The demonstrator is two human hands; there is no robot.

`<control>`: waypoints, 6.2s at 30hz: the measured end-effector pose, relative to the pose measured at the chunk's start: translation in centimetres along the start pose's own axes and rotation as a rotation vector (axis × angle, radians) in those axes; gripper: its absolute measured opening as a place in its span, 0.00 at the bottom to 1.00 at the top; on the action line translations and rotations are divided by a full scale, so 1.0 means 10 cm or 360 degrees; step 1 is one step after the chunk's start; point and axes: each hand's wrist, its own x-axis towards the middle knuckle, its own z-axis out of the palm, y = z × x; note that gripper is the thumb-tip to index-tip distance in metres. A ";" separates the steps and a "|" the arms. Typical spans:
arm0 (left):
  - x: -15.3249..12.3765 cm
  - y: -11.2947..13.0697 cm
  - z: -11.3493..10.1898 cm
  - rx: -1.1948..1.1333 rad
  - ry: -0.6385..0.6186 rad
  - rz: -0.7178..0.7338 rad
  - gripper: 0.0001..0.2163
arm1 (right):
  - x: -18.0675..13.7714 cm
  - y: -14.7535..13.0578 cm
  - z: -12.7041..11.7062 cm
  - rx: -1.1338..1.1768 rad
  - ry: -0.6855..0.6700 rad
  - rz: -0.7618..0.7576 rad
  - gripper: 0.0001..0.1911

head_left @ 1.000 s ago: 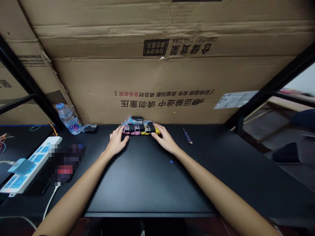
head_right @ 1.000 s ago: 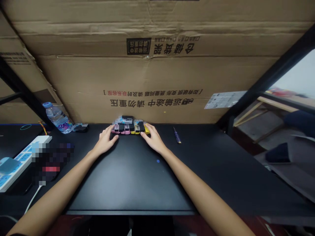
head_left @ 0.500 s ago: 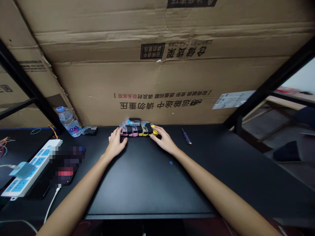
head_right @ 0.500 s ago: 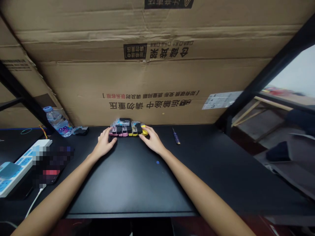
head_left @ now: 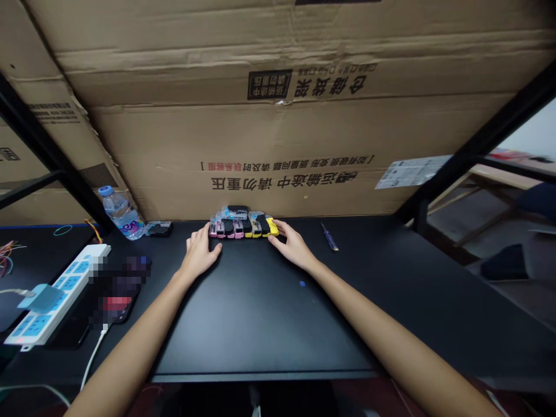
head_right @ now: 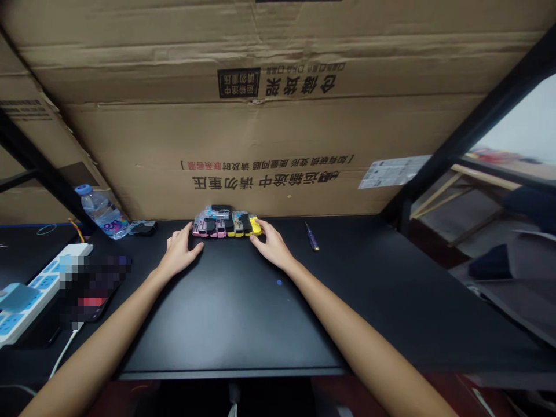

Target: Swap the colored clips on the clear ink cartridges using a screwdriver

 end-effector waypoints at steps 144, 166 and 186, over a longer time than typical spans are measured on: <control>-0.01 -0.21 -0.05 0.0446 -0.0234 0.0044 0.35 | -0.11 -0.03 -0.17 -0.0938 -0.0352 0.0120 0.35; -0.02 -0.19 -0.05 0.0411 -0.0236 0.0017 0.34 | -0.11 0.06 -0.16 -0.0956 -0.0326 0.0092 0.34; -0.02 -0.21 -0.02 0.0399 -0.0190 0.0017 0.34 | -0.10 -0.03 -0.18 -0.0946 -0.0336 0.0079 0.34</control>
